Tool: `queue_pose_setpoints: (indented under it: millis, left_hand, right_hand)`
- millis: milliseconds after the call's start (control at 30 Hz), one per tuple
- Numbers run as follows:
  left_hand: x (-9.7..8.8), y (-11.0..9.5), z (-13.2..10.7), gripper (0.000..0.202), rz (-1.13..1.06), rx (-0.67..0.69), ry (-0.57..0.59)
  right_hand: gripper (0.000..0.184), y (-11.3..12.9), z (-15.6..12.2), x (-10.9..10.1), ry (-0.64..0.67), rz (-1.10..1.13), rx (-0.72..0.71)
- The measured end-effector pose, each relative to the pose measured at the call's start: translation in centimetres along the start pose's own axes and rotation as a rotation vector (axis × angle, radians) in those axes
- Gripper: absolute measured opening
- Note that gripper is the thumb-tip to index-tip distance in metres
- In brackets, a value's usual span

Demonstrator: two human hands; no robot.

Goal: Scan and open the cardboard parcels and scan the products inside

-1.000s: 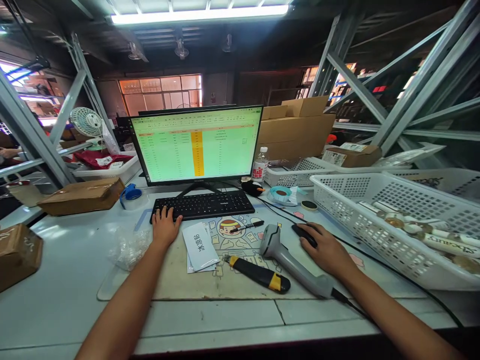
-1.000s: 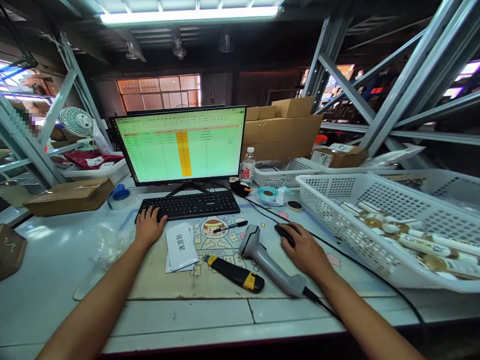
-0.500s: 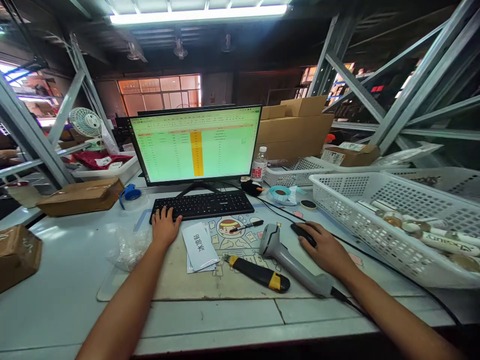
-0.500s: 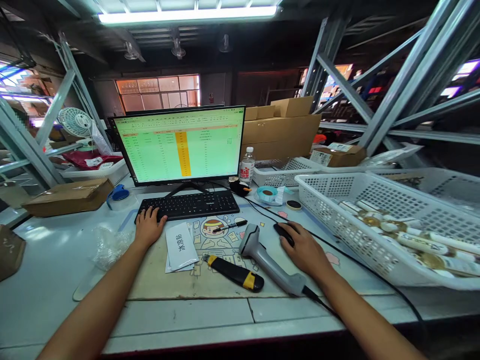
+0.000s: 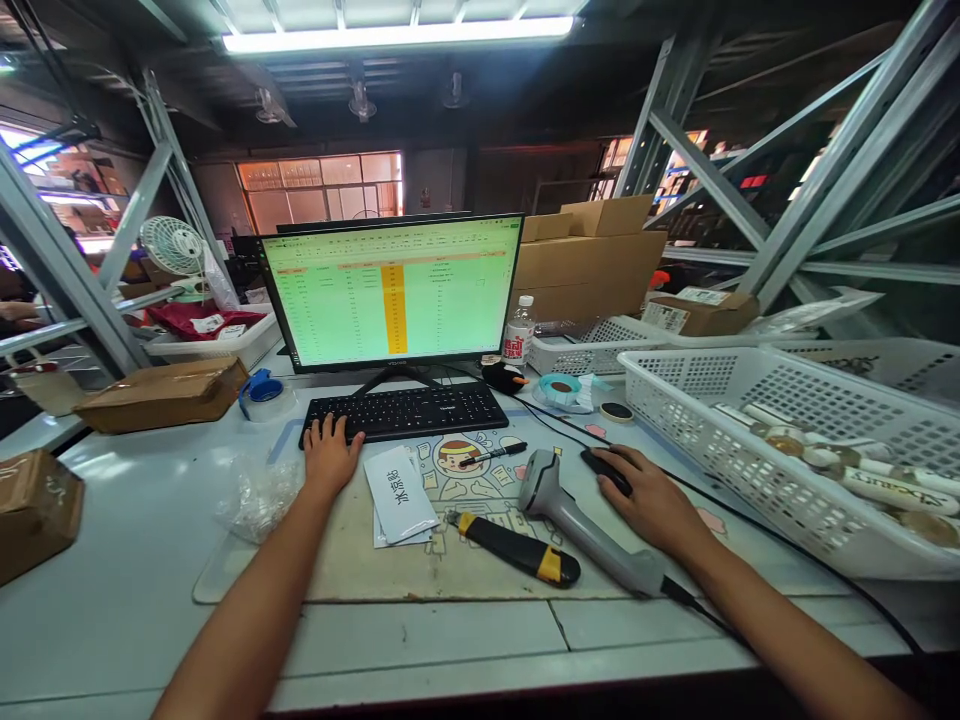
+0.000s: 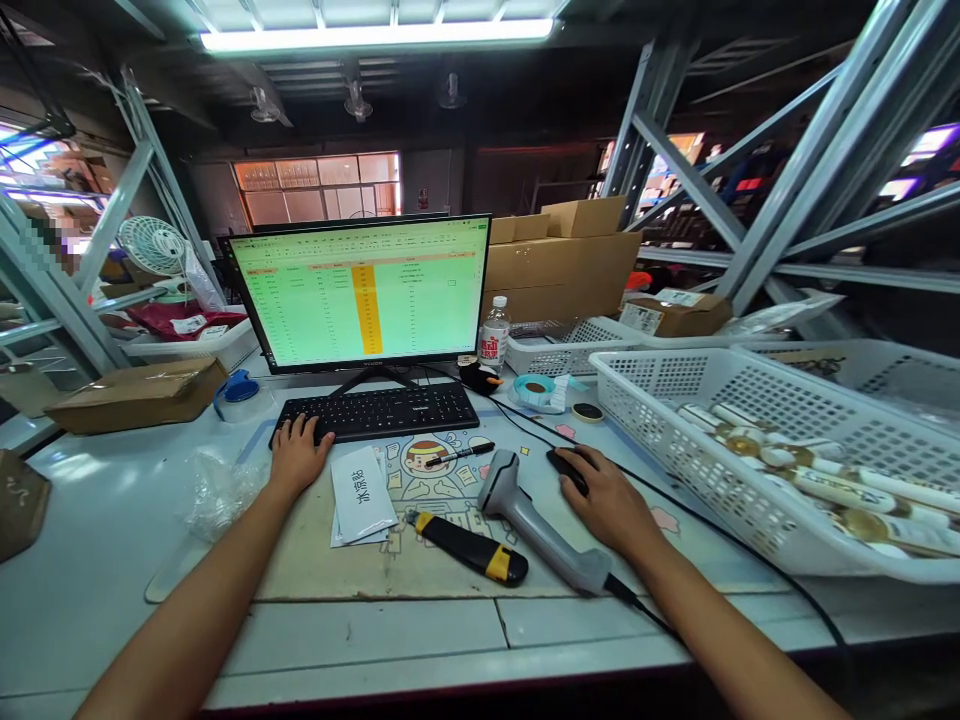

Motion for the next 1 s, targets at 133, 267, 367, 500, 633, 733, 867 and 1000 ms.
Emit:
queue_pose_setpoints:
  millis: [133, 267, 367, 500, 633, 733, 867, 1000]
  left_hand:
    - [-0.13, -0.19, 0.03, 0.066, 0.003, -0.001, -0.003]
    - [-0.21, -0.19, -0.08, 0.066, 0.005, -0.009, 0.006]
    - [-0.25, -0.1, -0.16, 0.066, 0.007, -0.005, -0.002]
    - [-0.15, -0.02, -0.06, 0.066, -0.003, -0.005, 0.001]
    - [0.05, 0.05, 0.06, 0.067, -0.012, -0.014, 0.009]
    - [0.11, 0.04, 0.05, 0.066, -0.008, -0.007, -0.001]
    - [0.12, -0.02, 0.04, 0.066, 0.006, 0.006, -0.02]
    - [0.28, -0.01, 0.18, 0.066, 0.006, 0.005, -0.019]
  right_hand:
    - [0.043, -0.02, 0.06, 0.0, 0.033, -0.007, 0.03]
    - [0.044, -0.03, 0.09, 0.06, 0.06, -0.015, 0.069]
    - [0.044, 0.13, 0.14, -0.04, 0.07, -0.017, 0.085]
    - [0.044, 0.26, 0.25, -0.22, 0.087, -0.014, 0.11]
    - [0.044, 0.3, 0.24, -0.25, 0.099, -0.011, 0.125]
    - [0.044, 0.25, 0.18, -0.24, 0.099, -0.013, 0.134]
    - [0.044, 0.46, 0.14, -0.37, 0.088, -0.009, 0.115]
    - [0.044, 0.61, 0.13, -0.45, 0.087, -0.004, 0.098]
Point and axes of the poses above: each hand's wrist, its own z-axis towards the middle knuckle, its own x-axis out of the palm, y = z × x, the point moved 8 cm from there along z, towards the middle knuckle, and after that the axes turned 8 degrees about x, right-handed, at the moved point
